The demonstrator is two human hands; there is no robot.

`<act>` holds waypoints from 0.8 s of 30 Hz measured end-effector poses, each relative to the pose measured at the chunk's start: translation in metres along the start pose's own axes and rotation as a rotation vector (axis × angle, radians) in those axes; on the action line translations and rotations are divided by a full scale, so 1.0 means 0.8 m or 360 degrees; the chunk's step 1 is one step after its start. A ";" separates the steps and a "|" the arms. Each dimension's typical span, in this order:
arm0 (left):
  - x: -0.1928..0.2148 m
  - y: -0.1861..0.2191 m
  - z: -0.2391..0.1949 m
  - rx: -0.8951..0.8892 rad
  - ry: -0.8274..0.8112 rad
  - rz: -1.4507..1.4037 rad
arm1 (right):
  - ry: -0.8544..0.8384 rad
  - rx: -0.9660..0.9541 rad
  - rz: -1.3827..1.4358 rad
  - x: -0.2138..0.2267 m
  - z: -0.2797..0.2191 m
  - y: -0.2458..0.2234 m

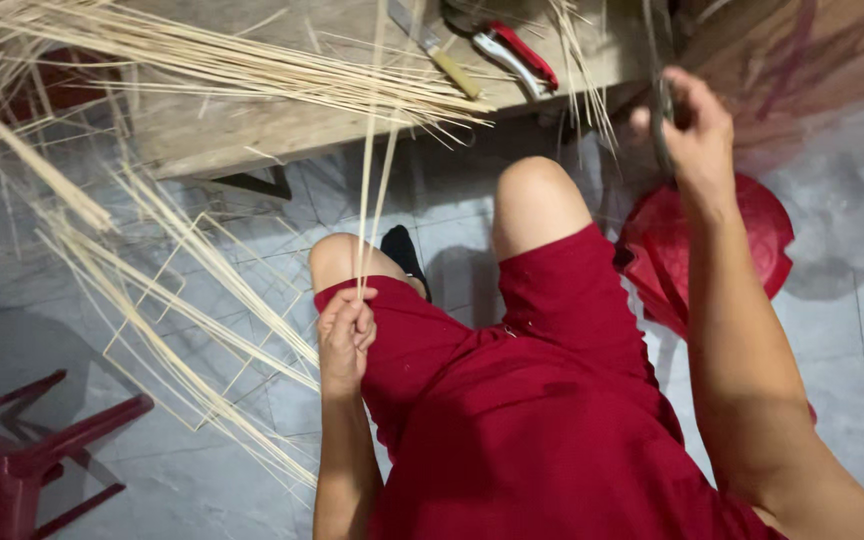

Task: The person sits on a low stool and uses a knife to sharpen the ends of thin bamboo sticks. They repeatedly pick up sticks, scrape the tips with the blade, and place the sharpened sticks into a wire rack on the floor.

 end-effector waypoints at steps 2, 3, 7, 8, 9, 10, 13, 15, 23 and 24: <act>0.002 0.004 -0.012 0.0002 0.0011 0.0043 | -0.0334 -0.0134 0.0204 -0.017 -0.022 -0.039; 0.004 0.007 -0.019 0.0002 0.0024 0.0071 | -0.0517 -0.0171 0.0269 -0.027 -0.029 -0.059; 0.012 0.020 -0.046 0.0018 0.0100 0.0302 | -0.1074 -0.0066 0.0583 -0.054 -0.044 -0.130; 0.012 0.025 -0.053 0.0008 0.0103 0.0360 | -0.1110 -0.0019 0.0555 -0.057 -0.042 -0.142; 0.012 0.030 -0.060 -0.0002 0.0106 0.0418 | -0.1146 0.0028 0.0526 -0.061 -0.038 -0.151; 0.011 0.035 -0.066 -0.0014 0.0108 0.0478 | -0.1180 0.0077 0.0499 -0.065 -0.035 -0.159; 0.013 0.042 -0.084 0.0096 0.0180 0.0627 | -0.1172 0.0098 0.0438 -0.073 -0.023 -0.169; 0.010 0.050 -0.093 0.0080 0.0124 0.0671 | -0.1123 -0.0018 0.0367 -0.075 -0.016 -0.163; 0.022 0.061 -0.110 0.0094 0.0206 0.0921 | -0.1094 -0.0219 0.0391 -0.085 -0.024 -0.158; 0.023 0.061 -0.110 0.0087 0.0195 0.0931 | -0.1108 -0.0229 0.0390 -0.086 -0.027 -0.159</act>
Point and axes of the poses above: each hand's wrist, its own z-axis towards the middle knuckle, its own x-axis out of the back of the hand, y = z × x, the point moved 7 cm from there along z, towards the middle knuckle, and after that the axes turned 10 degrees about -z, right-handed, at the moved point
